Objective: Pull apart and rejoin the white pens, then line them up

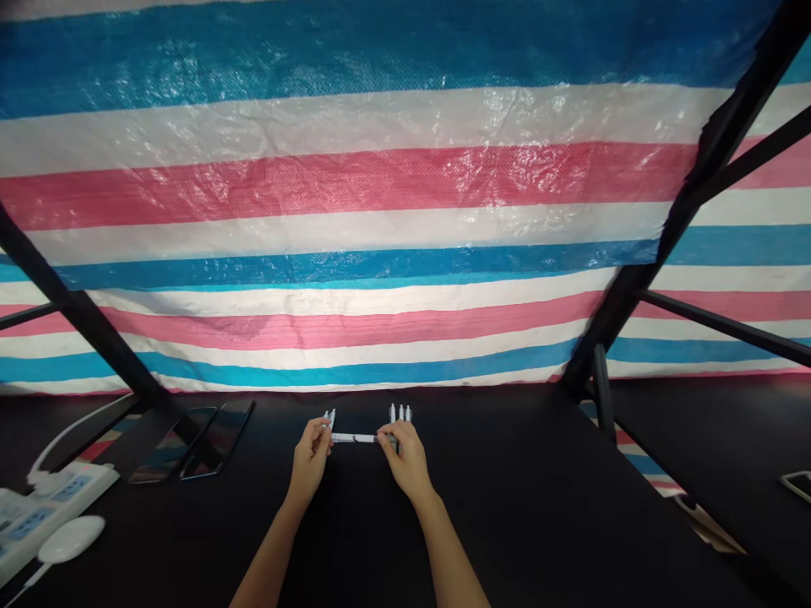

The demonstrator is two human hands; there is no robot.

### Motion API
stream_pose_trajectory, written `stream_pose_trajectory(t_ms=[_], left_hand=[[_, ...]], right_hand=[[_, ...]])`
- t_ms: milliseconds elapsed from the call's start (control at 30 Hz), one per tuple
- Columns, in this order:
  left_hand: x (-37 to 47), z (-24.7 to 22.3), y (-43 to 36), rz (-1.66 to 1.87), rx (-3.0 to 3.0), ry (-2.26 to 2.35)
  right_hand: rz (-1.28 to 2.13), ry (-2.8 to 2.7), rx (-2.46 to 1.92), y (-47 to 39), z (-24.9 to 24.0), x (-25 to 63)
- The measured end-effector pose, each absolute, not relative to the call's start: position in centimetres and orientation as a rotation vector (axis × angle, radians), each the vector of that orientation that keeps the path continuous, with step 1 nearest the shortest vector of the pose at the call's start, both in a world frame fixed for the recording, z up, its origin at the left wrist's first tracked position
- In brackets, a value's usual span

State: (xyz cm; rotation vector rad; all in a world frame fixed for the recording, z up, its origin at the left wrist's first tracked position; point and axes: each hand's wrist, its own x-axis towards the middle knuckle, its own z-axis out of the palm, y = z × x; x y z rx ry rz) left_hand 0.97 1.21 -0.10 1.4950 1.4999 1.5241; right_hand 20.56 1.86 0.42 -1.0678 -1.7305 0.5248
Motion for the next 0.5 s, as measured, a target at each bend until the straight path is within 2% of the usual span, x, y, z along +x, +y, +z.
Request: stream_pose_trajectory(t_ms=[500], left_hand=[[1.0,-1.2,1.8,1.539,1.458,1.328]], right_hand=[[0.795,-1.572,-1.256,2.2,-0.2,20.8]])
